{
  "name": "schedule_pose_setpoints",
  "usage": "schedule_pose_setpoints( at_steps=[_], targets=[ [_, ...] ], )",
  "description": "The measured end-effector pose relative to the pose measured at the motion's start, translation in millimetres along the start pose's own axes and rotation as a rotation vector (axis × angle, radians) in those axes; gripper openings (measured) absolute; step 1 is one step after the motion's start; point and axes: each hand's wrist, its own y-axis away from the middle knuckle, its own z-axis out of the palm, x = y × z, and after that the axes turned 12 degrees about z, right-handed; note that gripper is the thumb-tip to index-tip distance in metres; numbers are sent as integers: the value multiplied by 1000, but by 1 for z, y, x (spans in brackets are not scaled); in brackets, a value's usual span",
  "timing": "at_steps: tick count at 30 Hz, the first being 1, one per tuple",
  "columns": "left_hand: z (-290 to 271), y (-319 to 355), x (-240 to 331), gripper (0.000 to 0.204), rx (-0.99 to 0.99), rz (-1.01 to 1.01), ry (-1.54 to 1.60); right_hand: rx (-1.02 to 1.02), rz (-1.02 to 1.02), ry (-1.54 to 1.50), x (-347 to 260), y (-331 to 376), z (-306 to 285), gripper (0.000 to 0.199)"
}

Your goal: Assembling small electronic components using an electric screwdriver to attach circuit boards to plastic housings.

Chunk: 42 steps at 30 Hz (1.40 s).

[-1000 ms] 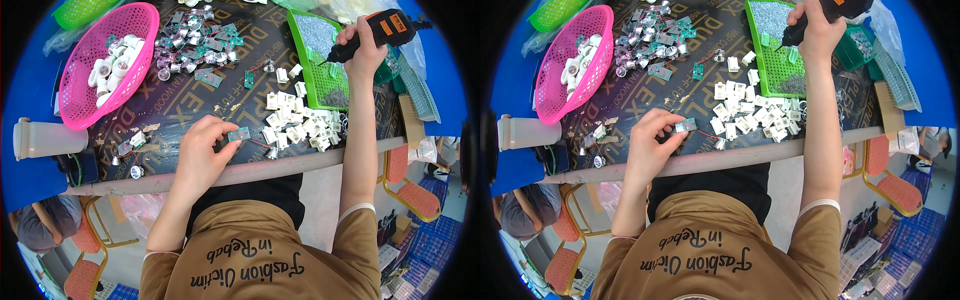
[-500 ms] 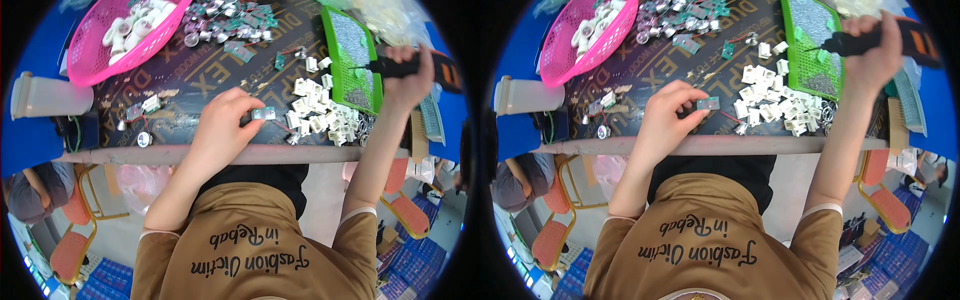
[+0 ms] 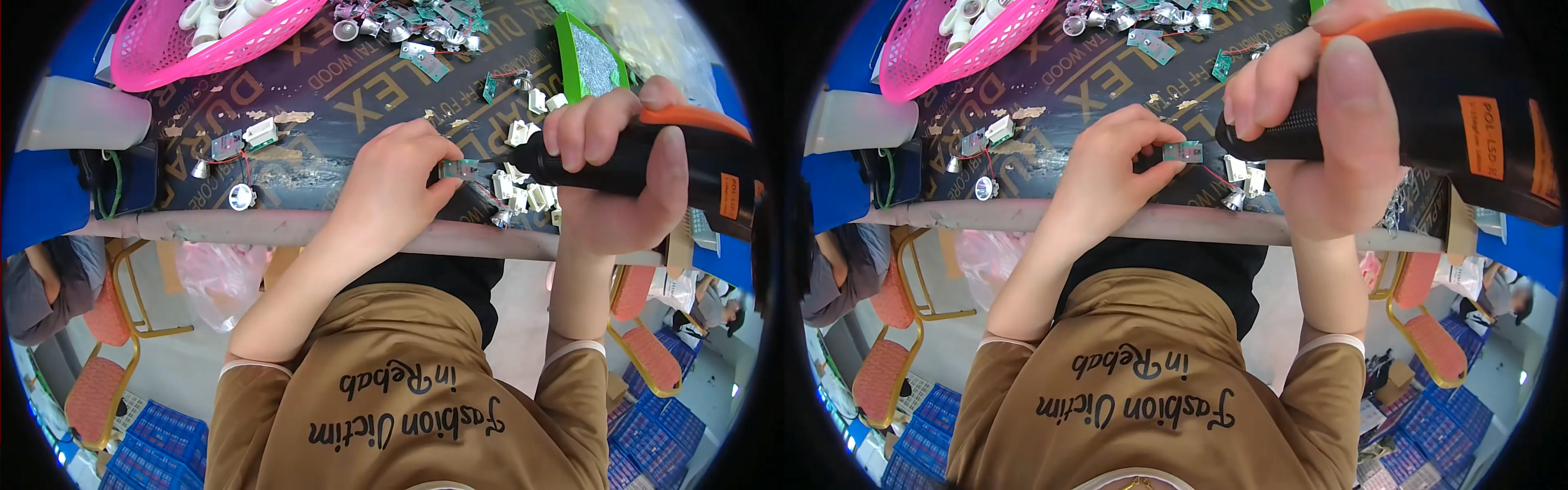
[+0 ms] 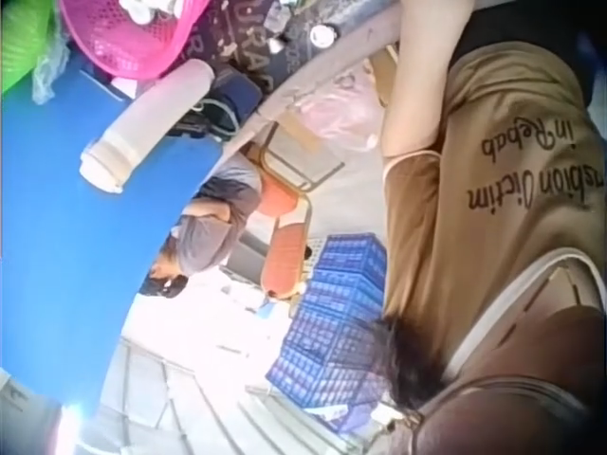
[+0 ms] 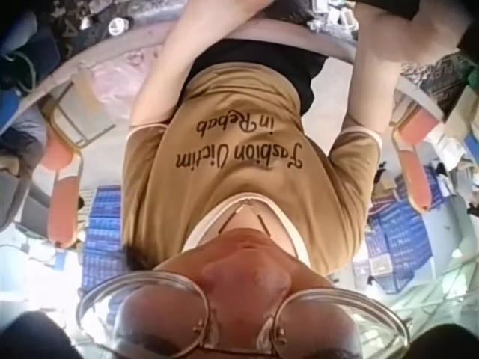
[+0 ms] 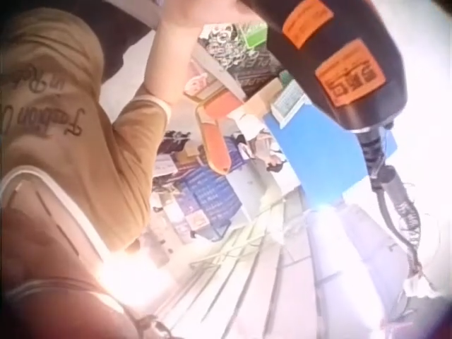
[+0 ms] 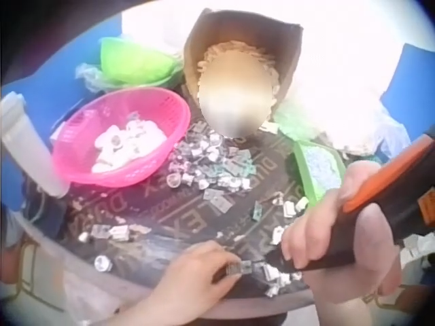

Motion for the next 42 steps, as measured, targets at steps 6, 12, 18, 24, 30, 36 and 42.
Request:
schedule_pose_setpoints(
  at_steps=[6, 12, 18, 24, 30, 36, 42],
  targets=[
    [0, -1, 0, 19, 5, 9, -14, 9, -30, 52, 9, -5, 5, 29],
    [0, -1, 0, 19, -8, 4, -15, 42, -9, 49, 10, -6, 7, 27],
    [0, -2, 0, 19, -12, 18, -19, 72, 4, 37, 12, -3, 7, 28],
    [0, -2, 1, 19, -22, 1, -20, 74, 25, 18, 15, -3, 7, 28],
    [0, -2, 0, 20, -18, 1, -10, 58, 22, -13, 12, -3, 7, 28],
    [0, -1, 0, 22, -20, 11, -18, 66, -8, -90, 6, 1, 4, 30],
    [-2, -3, 6, 34, 10, -3, 11, 41, -66, -85, -14, 12, -7, 33]
  ],
)
